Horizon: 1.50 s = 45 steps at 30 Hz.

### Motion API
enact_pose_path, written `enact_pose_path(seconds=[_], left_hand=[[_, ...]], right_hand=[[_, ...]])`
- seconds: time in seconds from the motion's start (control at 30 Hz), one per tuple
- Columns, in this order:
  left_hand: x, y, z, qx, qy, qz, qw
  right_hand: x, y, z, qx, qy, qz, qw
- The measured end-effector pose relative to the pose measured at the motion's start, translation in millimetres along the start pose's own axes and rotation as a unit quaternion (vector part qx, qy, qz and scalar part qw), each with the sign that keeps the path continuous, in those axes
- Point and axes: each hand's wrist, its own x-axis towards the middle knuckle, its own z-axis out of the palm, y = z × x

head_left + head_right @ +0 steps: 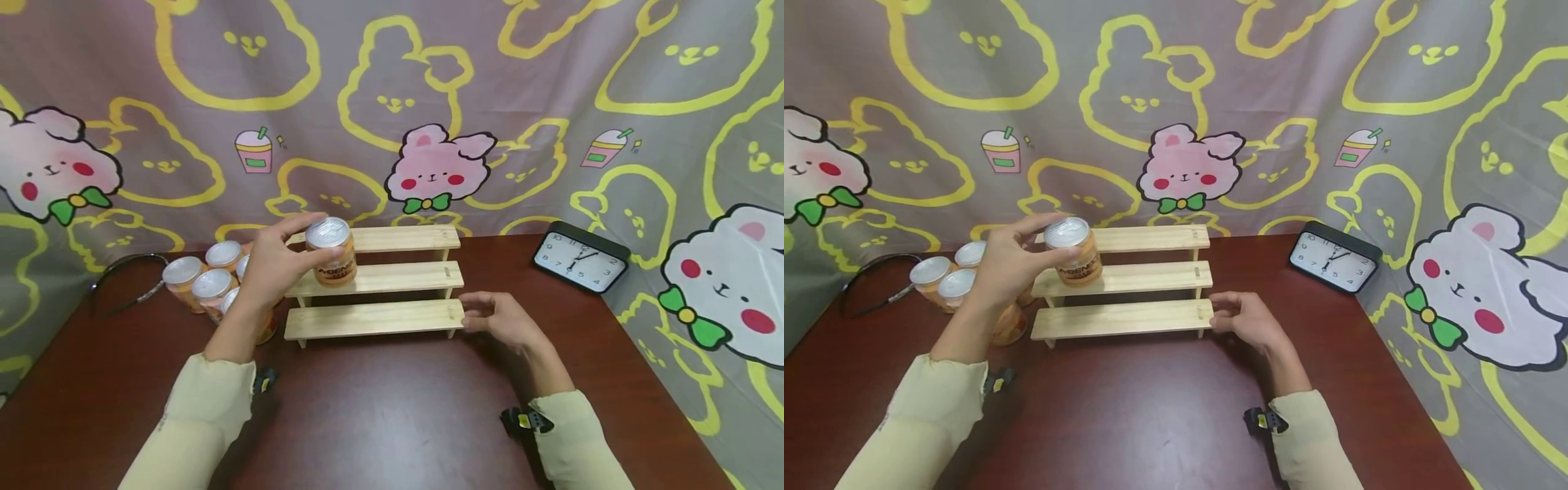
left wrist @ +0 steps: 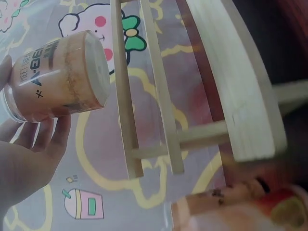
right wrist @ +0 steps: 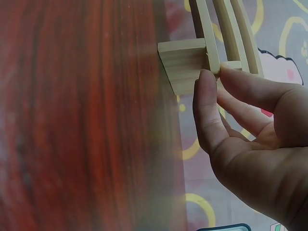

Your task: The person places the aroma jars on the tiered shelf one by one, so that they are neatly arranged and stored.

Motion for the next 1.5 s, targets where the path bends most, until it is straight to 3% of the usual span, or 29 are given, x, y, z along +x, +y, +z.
enact_pose_path(seconds=[0.23,0.5,0.7,1.03,1.33,1.5], left_hand=[[10.0,0.8,19.1,-0.018,-0.018,0.022,0.9994],[22.4,8.1,35.9,-0.031,-0.034,0.032,0.9985],[30.1,16.0,47.8,-0.046,-0.042,0.040,0.9973],[47.3,17.5,62.1,-0.021,-0.048,0.039,0.9978],[63.4,18.4,78.3,-0.004,-0.073,0.021,0.9971],[73.5,18.2,83.3,0.009,-0.091,0.029,0.9954]], right_hand=[[-1.1,-0.1,-1.8,-0.004,0.003,0.000,1.000],[-0.3,0.5,-1.2,0.028,-0.013,-0.020,0.999],[-0.1,-1.6,-2.5,0.011,-0.010,-0.019,1.000],[1.5,-1.9,-0.5,0.023,-0.015,-0.013,1.000],[1.0,-1.2,-1.3,0.021,-0.015,-0.011,1.000],[0.5,-2.4,-1.3,0.021,-0.017,-0.012,1.000]])
